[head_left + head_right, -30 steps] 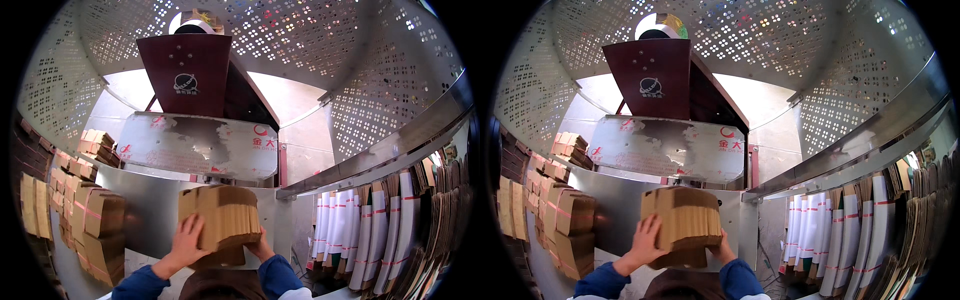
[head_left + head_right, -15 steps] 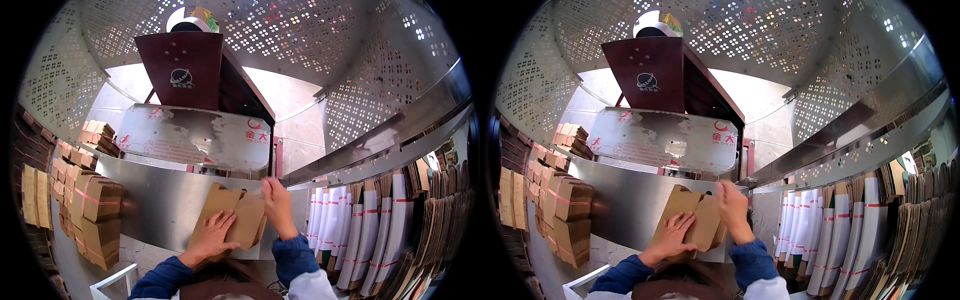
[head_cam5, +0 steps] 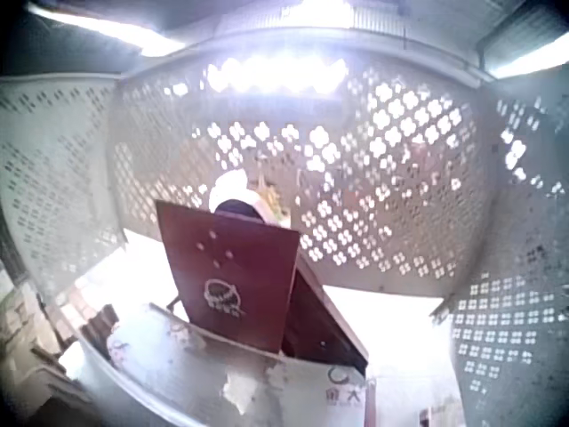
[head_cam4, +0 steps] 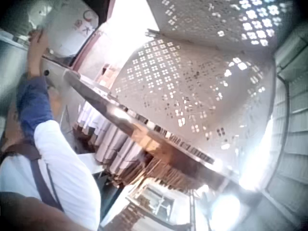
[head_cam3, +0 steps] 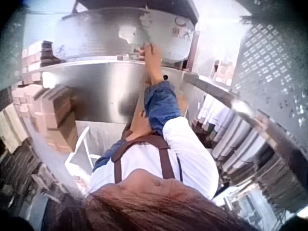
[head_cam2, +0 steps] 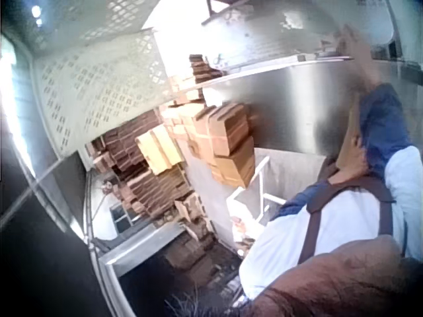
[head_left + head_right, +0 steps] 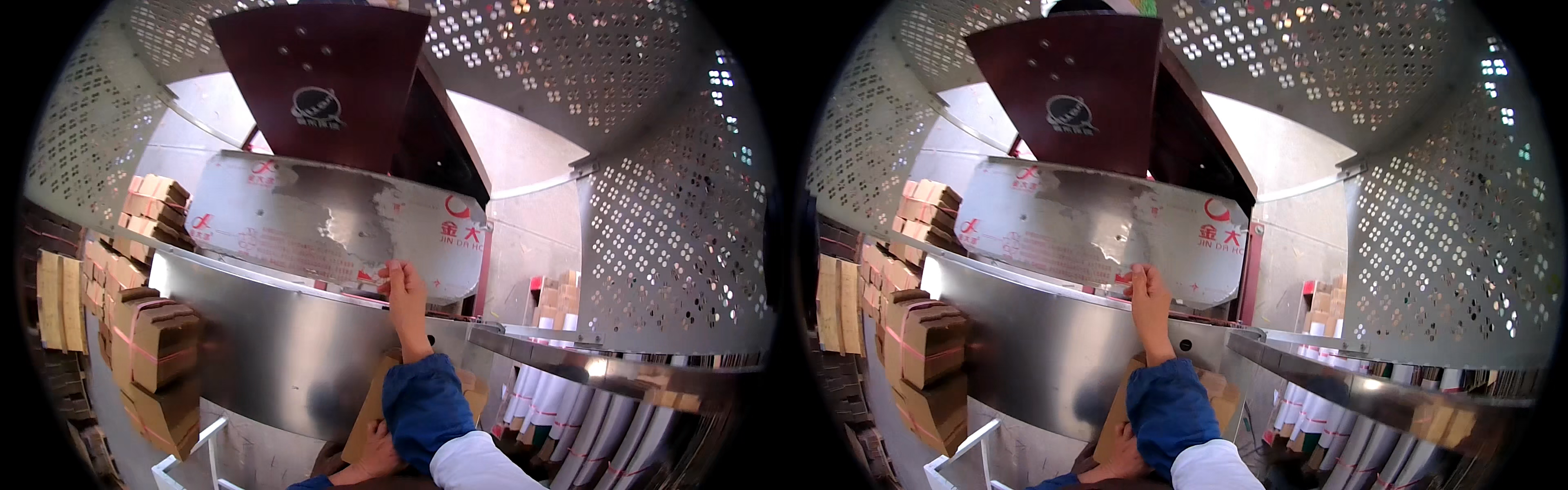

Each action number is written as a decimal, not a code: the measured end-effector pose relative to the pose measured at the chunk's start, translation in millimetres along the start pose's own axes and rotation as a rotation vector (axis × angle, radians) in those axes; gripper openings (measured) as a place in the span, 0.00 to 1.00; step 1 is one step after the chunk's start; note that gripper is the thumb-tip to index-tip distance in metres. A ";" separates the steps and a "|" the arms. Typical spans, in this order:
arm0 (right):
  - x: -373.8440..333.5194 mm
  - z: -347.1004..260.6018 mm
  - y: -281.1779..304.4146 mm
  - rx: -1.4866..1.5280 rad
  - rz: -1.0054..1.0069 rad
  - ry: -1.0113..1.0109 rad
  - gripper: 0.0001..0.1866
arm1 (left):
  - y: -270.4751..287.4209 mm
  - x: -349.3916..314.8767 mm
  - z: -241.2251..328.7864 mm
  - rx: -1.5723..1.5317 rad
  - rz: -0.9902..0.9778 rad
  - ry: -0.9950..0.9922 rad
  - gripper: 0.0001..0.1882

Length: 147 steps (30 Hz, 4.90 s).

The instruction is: The person picks up stacks of flat corrugated cardboard pieces, places them into a strapping machine, and secures them with pink plastic straps. The person then removes the bundled stacks and stacks them on the floor. Another person assists by handing over additional stacks of cardboard.

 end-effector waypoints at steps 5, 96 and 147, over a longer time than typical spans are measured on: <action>18.5 -3.8 12.5 0.097 0.051 -0.031 0.16 | -21.3 7.2 0.6 0.034 -0.081 0.074 0.21; -181.9 80.6 221.5 -0.825 0.305 0.102 0.16 | -11.6 131.8 -109.5 -0.303 0.213 -0.047 0.55; -126.1 49.8 218.1 -0.784 0.142 0.197 0.24 | 3.5 193.5 -104.2 -0.355 0.342 0.058 0.49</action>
Point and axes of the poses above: each hand's wrist, its own x-axis towards the middle knuckle, its own y-axis out of the back of the hand, z = x × y, the point moved 3 cm from there along x, towards the middle knuckle, and after that the axes turned 13 degrees about x, right-handed, at the moved point
